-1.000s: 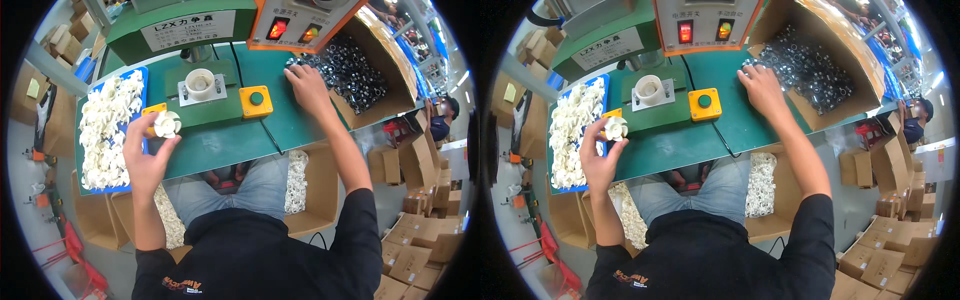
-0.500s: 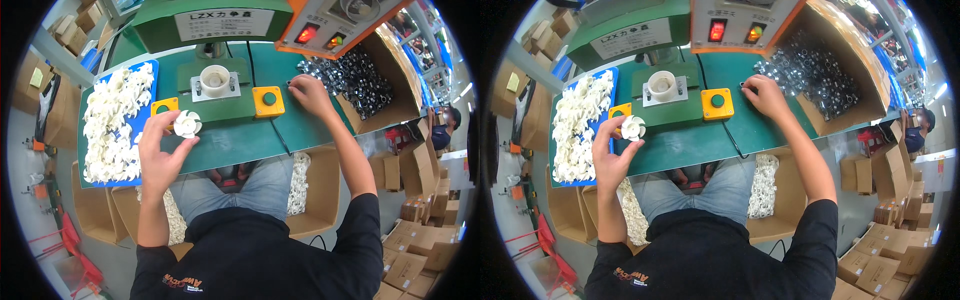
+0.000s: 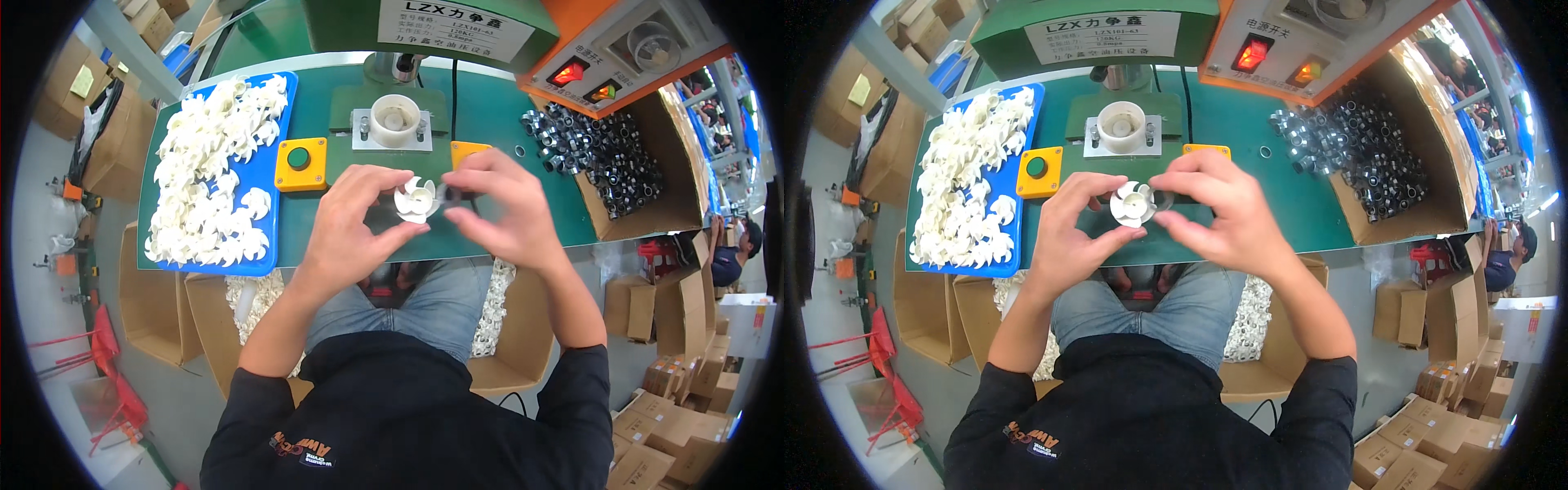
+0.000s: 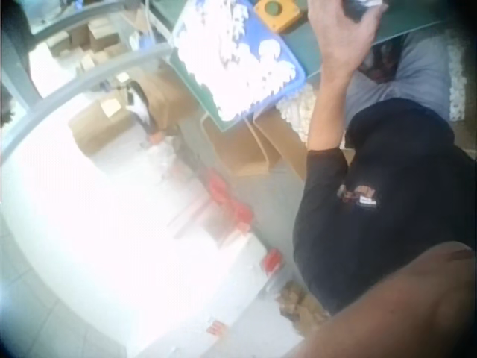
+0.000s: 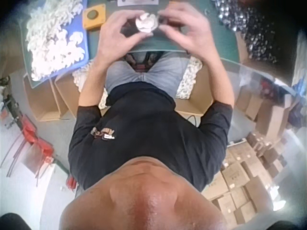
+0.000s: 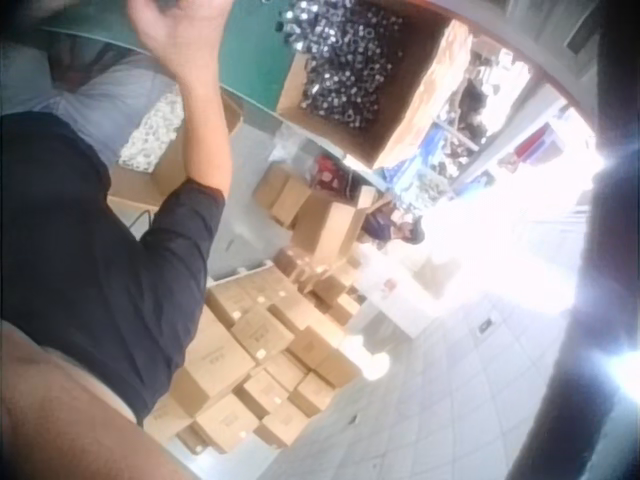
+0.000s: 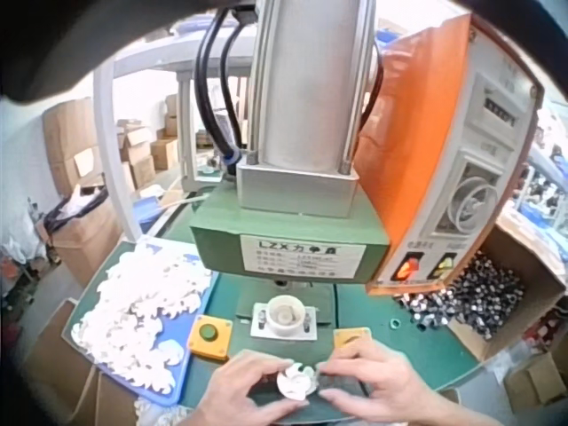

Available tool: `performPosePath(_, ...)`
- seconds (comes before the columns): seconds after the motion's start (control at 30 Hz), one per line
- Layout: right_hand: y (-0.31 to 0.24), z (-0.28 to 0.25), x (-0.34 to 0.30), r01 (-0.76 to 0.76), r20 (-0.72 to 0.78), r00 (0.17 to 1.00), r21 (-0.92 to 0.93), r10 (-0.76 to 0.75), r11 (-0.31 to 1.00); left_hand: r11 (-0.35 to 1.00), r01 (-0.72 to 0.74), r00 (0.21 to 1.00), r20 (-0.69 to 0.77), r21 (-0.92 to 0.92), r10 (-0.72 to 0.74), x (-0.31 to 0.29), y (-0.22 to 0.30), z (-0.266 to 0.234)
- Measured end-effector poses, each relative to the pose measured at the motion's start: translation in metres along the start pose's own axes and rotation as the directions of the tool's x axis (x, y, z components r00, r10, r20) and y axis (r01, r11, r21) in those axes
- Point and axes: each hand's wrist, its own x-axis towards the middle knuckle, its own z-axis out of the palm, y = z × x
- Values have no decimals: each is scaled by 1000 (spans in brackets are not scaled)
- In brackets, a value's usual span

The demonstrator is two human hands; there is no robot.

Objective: The person fits a metal ring into a plastic impeller by hand, places the assembled component into a press machine, presses buttons to press the parts together, and removes the finished piece.

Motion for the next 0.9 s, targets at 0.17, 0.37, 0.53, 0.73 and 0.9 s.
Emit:
performPosePath(0.17, 1, 12, 0, 21, 33, 999, 54, -22, 998, 997, -80, 996, -27, -10, 80, 2, 2, 7)
performPosePath(0.37, -1, 16, 1, -1, 21, 1000, 42, 0, 999, 994, -112, 992, -62, -7, 112, -2, 3, 6)
performPosePath(0.53, -5, 16, 3, 46, 13, 999, -26, -45, 999, 985, -167, 983, -77, 31, 169, -2, 4, 4)
performPosePath(0.73, -2, 15, 4, 52, -14, 999, -38, -53, 998, 988, -152, 984, -86, 22, 154, 3, 3, 7)
performPosePath(0.9, 1, 5, 20, -49, -135, 990, 4, 49, 999, 997, -35, 994, -103, 70, 42, 20, 1, -4)
